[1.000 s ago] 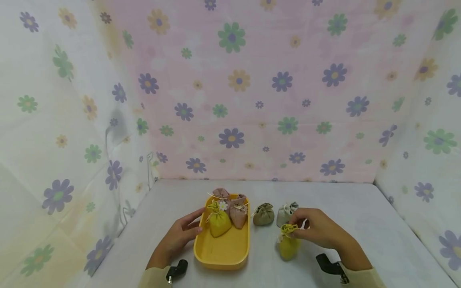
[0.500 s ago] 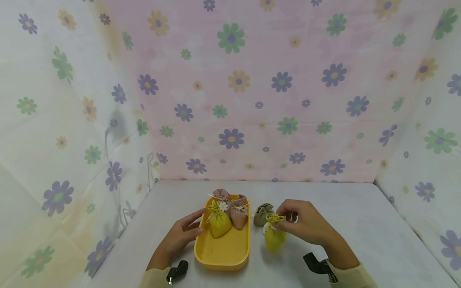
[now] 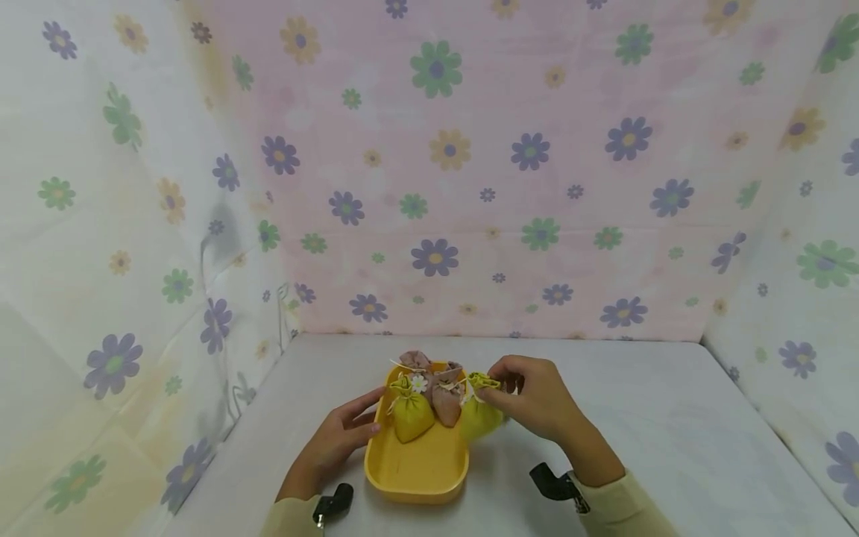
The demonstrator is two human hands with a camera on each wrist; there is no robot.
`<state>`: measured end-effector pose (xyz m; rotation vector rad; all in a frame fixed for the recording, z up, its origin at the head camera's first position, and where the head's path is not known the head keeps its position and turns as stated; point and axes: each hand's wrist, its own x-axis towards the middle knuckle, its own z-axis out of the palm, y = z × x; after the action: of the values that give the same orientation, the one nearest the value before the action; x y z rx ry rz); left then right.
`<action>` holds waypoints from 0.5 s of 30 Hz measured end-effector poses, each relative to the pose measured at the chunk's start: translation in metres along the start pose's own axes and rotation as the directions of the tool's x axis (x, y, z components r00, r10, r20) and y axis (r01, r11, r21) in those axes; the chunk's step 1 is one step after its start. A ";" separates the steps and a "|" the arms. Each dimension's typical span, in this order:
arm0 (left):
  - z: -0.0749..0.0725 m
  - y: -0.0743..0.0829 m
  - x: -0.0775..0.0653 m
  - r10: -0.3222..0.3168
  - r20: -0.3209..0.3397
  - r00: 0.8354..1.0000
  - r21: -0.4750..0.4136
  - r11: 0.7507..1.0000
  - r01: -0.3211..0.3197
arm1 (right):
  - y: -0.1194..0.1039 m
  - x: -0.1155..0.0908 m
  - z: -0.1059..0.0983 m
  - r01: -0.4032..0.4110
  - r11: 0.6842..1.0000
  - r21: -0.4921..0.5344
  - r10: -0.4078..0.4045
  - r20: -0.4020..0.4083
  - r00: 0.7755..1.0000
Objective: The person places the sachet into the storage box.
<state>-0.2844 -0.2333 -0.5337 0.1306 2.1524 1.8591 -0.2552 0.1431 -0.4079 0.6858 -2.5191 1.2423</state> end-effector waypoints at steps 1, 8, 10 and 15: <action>0.000 0.001 0.000 -0.001 0.000 1.000 0.002 1.000 0.001 | -0.001 0.002 0.002 -0.012 1.000 0.001 0.012 -0.005 1.000; 0.000 0.002 0.000 0.006 0.001 1.000 0.006 1.000 -0.006 | -0.008 0.013 0.021 -0.054 0.999 0.010 0.054 -0.021 0.998; 0.000 0.002 0.000 0.004 -0.002 1.000 0.009 1.000 -0.004 | -0.011 0.015 0.026 -0.053 0.999 0.014 0.053 -0.013 0.999; 0.001 0.000 -0.001 -0.006 -0.010 1.000 0.011 1.000 0.006 | -0.014 0.019 0.038 -0.051 0.998 0.028 0.050 0.019 0.999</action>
<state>-0.2829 -0.2330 -0.5331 0.1170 2.1678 1.8483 -0.2649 0.0996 -0.4141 0.6467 -2.5528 1.2972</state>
